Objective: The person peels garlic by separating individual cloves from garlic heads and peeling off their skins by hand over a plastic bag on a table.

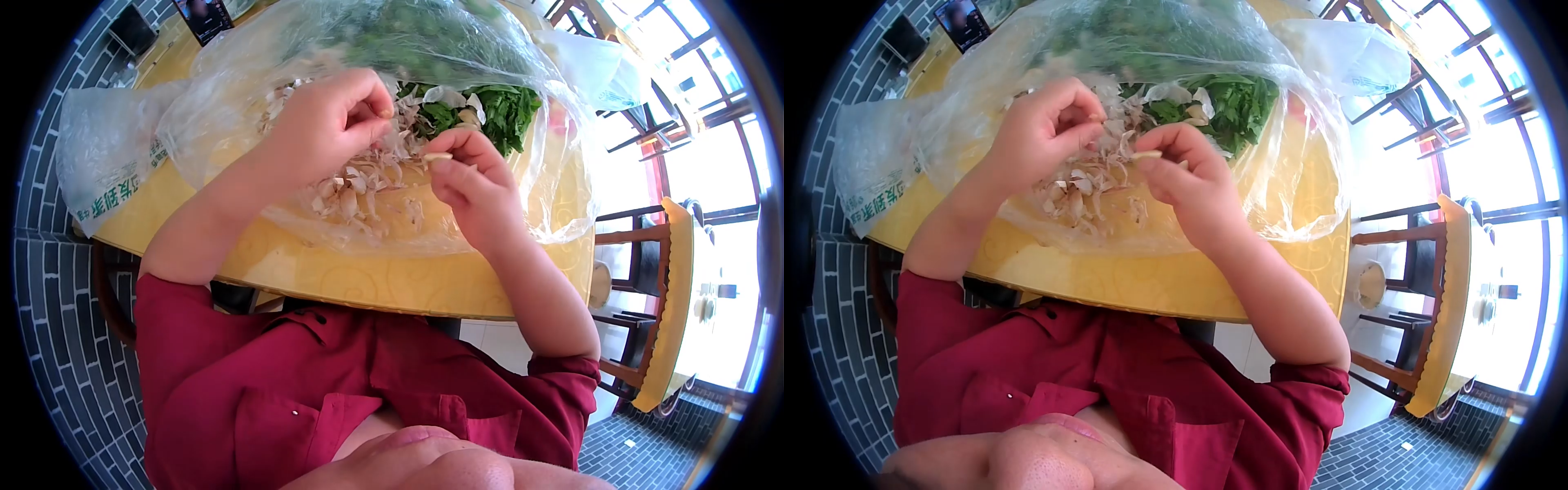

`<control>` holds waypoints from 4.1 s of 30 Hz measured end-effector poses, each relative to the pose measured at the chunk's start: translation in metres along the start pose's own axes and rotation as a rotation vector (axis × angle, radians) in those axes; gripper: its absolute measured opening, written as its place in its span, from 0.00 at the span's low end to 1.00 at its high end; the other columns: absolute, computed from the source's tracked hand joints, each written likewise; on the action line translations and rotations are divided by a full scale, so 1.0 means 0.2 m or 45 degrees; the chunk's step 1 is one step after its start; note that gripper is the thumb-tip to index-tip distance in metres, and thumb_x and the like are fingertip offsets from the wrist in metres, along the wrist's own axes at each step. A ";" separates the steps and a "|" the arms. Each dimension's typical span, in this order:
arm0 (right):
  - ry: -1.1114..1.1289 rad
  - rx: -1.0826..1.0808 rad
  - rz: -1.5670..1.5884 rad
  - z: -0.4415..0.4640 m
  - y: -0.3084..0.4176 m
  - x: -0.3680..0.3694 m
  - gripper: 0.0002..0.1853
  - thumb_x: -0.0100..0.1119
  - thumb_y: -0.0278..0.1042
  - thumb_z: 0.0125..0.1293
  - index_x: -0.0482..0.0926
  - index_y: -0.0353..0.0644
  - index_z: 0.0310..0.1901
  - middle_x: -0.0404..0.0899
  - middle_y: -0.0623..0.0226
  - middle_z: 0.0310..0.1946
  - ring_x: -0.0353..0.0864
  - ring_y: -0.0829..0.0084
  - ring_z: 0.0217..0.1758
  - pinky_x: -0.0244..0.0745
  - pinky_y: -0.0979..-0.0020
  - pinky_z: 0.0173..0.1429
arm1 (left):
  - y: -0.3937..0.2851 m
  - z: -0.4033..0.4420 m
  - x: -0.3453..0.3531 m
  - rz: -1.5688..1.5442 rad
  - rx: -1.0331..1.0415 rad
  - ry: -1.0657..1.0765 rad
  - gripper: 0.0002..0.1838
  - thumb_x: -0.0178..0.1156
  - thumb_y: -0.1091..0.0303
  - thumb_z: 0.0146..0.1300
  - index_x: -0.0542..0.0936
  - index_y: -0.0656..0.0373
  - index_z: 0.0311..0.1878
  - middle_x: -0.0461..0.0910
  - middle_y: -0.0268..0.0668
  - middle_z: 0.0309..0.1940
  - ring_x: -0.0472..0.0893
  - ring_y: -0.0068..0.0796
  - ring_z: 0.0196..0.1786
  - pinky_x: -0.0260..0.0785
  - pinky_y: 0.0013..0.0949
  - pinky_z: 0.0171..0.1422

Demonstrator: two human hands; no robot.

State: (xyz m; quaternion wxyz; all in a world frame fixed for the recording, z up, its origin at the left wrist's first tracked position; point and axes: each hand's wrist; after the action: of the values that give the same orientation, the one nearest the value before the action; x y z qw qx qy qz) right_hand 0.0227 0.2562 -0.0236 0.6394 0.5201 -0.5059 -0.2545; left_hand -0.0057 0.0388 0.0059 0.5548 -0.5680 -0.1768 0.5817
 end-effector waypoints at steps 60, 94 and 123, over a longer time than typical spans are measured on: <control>0.391 -0.857 -2.163 -0.03 -0.15 0.14 0.10 0.61 0.36 0.58 0.75 0.43 0.40 0.72 0.66 0.27 0.78 0.65 0.25 0.74 0.67 0.28 | -0.02 -0.09 -0.09 0.986 0.132 0.620 0.11 0.60 0.74 0.46 0.76 0.57 0.36 0.75 0.39 0.31 0.77 0.43 0.37 0.69 0.42 0.39; 0.217 0.049 0.008 -0.01 0.01 0.04 0.07 0.45 0.30 0.72 0.68 0.37 0.46 0.74 0.66 0.27 0.61 0.85 0.19 0.56 0.82 0.23 | -0.12 -0.05 0.01 -0.418 -0.483 0.327 0.05 0.62 0.76 0.57 0.80 0.67 0.36 0.81 0.34 0.28 0.75 0.16 0.24 0.69 0.20 0.27; -0.024 -0.802 -1.364 -0.01 -0.02 0.06 0.21 0.65 0.28 0.58 0.71 0.37 0.52 0.77 0.68 0.32 0.75 0.80 0.29 0.72 0.77 0.33 | -0.11 -0.04 0.02 -0.424 -0.468 0.278 0.02 0.55 0.74 0.58 0.74 0.61 0.32 0.77 0.32 0.25 0.70 0.13 0.20 0.62 0.18 0.25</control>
State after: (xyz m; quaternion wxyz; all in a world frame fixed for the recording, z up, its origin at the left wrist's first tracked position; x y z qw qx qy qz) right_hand 0.0298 0.2453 -0.0223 0.5411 0.4859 -0.0808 -0.6816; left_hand 0.0120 0.0456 0.0199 0.5461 -0.6818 -0.3095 0.3758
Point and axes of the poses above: each hand's wrist, its own z-axis towards the middle knuckle, its own x-axis out of the palm, y = z × x
